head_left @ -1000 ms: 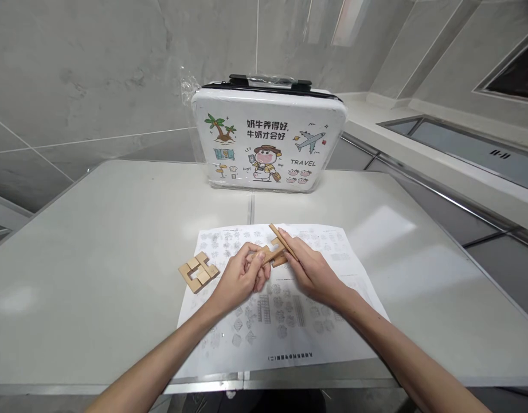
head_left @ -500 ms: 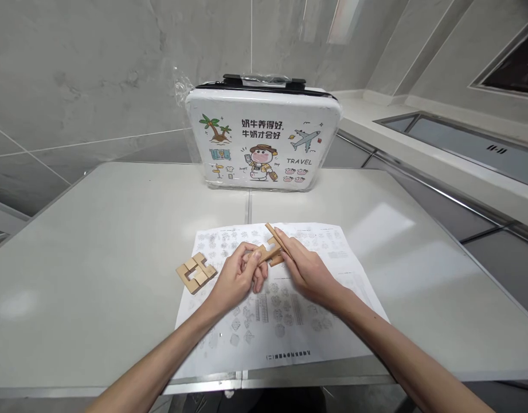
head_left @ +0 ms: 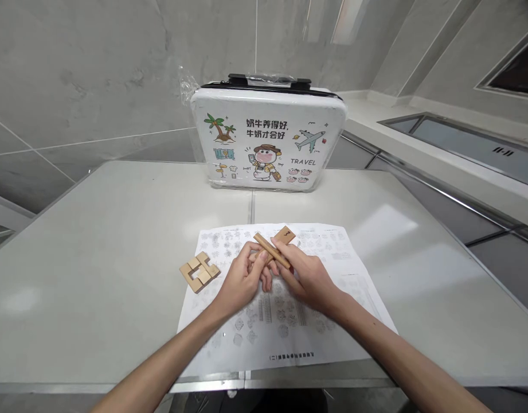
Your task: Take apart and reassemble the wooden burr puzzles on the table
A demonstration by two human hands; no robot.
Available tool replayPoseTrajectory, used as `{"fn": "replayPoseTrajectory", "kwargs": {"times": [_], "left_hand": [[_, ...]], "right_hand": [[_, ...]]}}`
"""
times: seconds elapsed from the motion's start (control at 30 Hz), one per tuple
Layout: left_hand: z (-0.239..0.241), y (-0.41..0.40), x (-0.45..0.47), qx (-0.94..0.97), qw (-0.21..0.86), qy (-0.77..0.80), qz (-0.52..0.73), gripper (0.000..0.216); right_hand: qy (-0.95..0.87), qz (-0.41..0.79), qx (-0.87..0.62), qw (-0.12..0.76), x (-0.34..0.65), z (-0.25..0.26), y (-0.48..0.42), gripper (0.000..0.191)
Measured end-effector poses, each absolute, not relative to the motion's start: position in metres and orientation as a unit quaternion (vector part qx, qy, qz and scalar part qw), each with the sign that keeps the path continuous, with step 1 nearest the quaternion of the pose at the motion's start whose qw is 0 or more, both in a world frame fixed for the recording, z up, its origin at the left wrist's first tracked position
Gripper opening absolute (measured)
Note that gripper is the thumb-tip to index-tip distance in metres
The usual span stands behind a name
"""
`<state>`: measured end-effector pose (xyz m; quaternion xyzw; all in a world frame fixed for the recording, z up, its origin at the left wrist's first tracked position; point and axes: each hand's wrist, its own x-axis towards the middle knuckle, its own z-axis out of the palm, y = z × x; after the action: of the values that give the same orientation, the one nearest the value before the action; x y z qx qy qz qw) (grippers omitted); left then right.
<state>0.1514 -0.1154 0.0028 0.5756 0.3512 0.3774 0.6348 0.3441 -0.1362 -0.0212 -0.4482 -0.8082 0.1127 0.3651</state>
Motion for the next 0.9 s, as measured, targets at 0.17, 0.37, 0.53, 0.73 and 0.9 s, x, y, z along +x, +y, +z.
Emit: {"fn": "replayPoseTrajectory", "kwargs": {"times": [0.17, 0.37, 0.53, 0.73, 0.9], "left_hand": [[0.006, -0.118, 0.152, 0.573, 0.635, 0.349, 0.384, 0.032], [0.006, -0.118, 0.152, 0.568, 0.628, 0.357, 0.395, 0.033], [0.003, -0.112, 0.149, 0.544, 0.596, 0.369, 0.461, 0.03], [0.003, -0.108, 0.147, 0.528, 0.576, 0.384, 0.492, 0.028], [0.003, -0.109, 0.148, 0.542, 0.57, 0.388, 0.48, 0.027]], "right_hand": [[-0.787, 0.091, -0.444, 0.419, 0.349, -0.02, -0.136, 0.035], [-0.778, 0.106, -0.433, 0.442, 0.347, -0.014, -0.137, 0.027], [-0.76, 0.114, -0.462, 0.443, 0.35, -0.017, -0.131, 0.022], [-0.815, 0.135, -0.452, 0.337, 0.357, -0.024, -0.124, 0.024], [-0.802, 0.185, -0.47, 0.319, 0.359, -0.022, -0.124, 0.014]]}}
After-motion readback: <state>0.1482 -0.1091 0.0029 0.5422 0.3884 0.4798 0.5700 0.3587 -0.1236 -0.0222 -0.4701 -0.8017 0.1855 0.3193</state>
